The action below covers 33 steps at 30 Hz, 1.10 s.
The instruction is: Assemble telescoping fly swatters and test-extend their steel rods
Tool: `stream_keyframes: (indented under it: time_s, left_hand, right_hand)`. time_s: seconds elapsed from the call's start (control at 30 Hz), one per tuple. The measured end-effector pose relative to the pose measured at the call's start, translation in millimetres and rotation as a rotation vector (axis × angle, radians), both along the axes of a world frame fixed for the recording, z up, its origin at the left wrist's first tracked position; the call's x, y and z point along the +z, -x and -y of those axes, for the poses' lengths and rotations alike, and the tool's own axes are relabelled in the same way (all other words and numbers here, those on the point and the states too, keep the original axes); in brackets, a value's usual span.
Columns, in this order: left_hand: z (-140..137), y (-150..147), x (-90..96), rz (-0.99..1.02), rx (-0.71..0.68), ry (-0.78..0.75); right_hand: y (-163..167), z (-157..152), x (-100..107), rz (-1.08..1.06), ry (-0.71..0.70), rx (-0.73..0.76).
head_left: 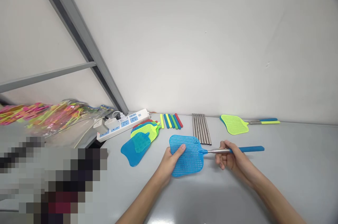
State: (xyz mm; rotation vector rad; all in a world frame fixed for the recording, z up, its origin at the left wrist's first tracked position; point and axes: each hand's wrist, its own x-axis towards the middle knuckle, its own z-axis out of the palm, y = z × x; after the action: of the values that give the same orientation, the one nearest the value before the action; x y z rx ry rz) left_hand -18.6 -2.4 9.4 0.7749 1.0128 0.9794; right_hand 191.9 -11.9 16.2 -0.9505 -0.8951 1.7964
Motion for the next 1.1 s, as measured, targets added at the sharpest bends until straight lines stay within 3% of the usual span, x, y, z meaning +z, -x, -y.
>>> stream_keyframes:
  time_s: [0.17, 0.37, 0.63, 0.83, 1.1]
  left_hand:
    - [0.0, -3.3, 1.6, 0.001, -0.018, -0.023]
    - [-4.6, -3.6, 0.1, 0.014, -0.065, -0.159]
    - [-8.9, -2.9, -8.6, -0.22, -0.178, -0.308]
    - [-12.0, 3.2, -8.7, -0.424, -0.112, -0.399]
    - [-18.9, 31.1, 5.4, -0.961, 0.151, -0.658]
  right_hand:
    - [4.9, 2.4, -0.3, -0.037, -0.028, -0.074]
    - [-4.0, -6.9, -9.7, -0.116, -0.007, -0.196]
    - [-26.2, -15.7, -17.1, -0.139, 0.006, -0.413]
    - [-56.9, -29.5, -22.4, -0.115, 0.011, -0.644]
    - [-98.6, -35.9, -32.5, 0.036, -0.023, -0.958]
